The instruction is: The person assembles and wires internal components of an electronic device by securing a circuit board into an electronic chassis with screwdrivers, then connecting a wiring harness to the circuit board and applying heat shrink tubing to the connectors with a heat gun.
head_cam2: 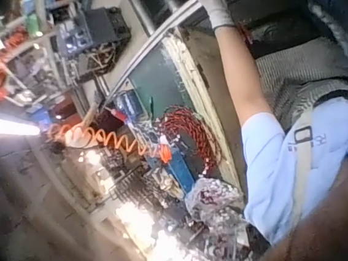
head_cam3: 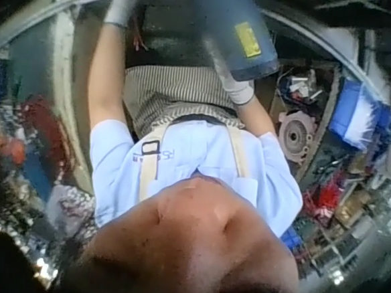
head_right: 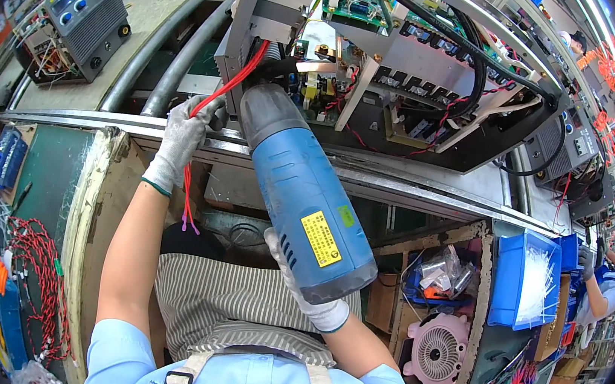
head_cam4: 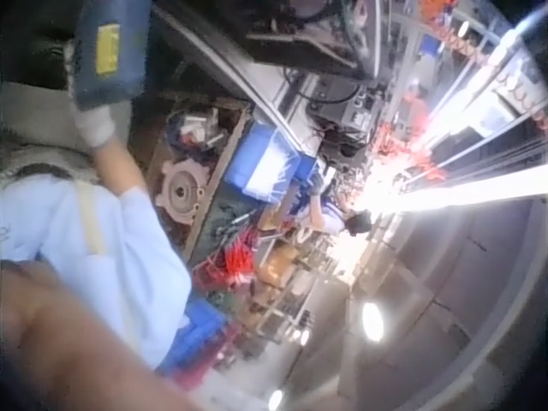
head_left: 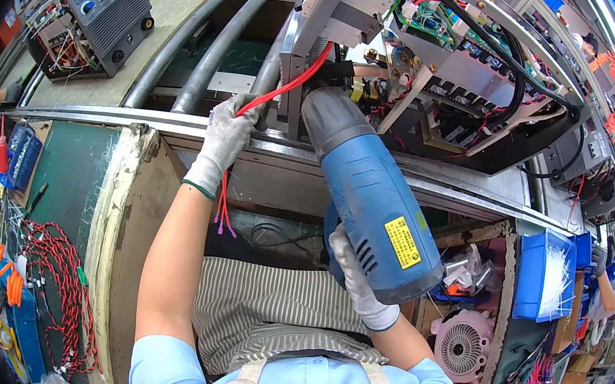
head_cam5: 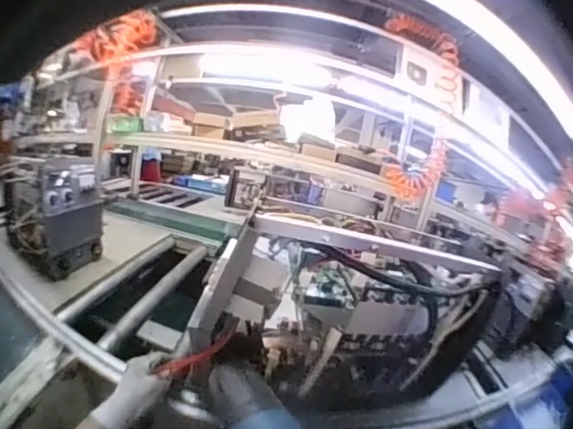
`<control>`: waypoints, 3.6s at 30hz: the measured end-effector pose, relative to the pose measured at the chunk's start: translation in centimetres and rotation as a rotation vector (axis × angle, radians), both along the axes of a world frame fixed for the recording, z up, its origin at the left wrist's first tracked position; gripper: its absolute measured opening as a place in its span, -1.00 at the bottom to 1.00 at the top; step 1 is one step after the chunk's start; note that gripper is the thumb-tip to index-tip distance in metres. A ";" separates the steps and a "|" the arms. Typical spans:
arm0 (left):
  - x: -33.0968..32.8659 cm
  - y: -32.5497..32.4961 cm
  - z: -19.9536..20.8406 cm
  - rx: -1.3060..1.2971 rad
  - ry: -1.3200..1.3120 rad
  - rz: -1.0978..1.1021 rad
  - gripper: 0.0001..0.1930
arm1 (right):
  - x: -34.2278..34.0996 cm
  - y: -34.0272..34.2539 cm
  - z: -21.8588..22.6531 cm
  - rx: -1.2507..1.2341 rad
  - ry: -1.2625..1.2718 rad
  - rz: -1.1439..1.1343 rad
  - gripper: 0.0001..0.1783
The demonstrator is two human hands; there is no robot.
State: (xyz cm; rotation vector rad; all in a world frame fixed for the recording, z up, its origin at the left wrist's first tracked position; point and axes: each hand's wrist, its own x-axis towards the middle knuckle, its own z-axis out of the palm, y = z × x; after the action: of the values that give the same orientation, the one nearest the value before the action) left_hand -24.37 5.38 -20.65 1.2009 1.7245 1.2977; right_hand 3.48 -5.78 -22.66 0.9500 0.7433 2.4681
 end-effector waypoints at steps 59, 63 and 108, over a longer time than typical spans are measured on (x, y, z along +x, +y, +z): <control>0.2 -2.2 3.4 0.204 0.110 -0.129 -0.77 | 1.3 -1.7 8.9 1.148 -2.427 -1.697 -0.45; 1.1 -1.0 2.6 0.245 0.102 -0.144 -0.76 | 1.2 -2.0 8.1 1.257 -2.425 -1.656 -0.45; 0.0 -0.1 -0.4 0.127 0.073 0.002 -0.84 | 2.5 0.2 3.8 1.234 -2.355 -1.169 -0.86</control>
State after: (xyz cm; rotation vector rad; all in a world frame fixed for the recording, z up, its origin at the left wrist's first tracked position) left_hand -24.39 5.24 -21.01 1.3340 1.7162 1.3982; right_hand 6.03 -5.61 -18.82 -1.1903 -1.5696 1.0177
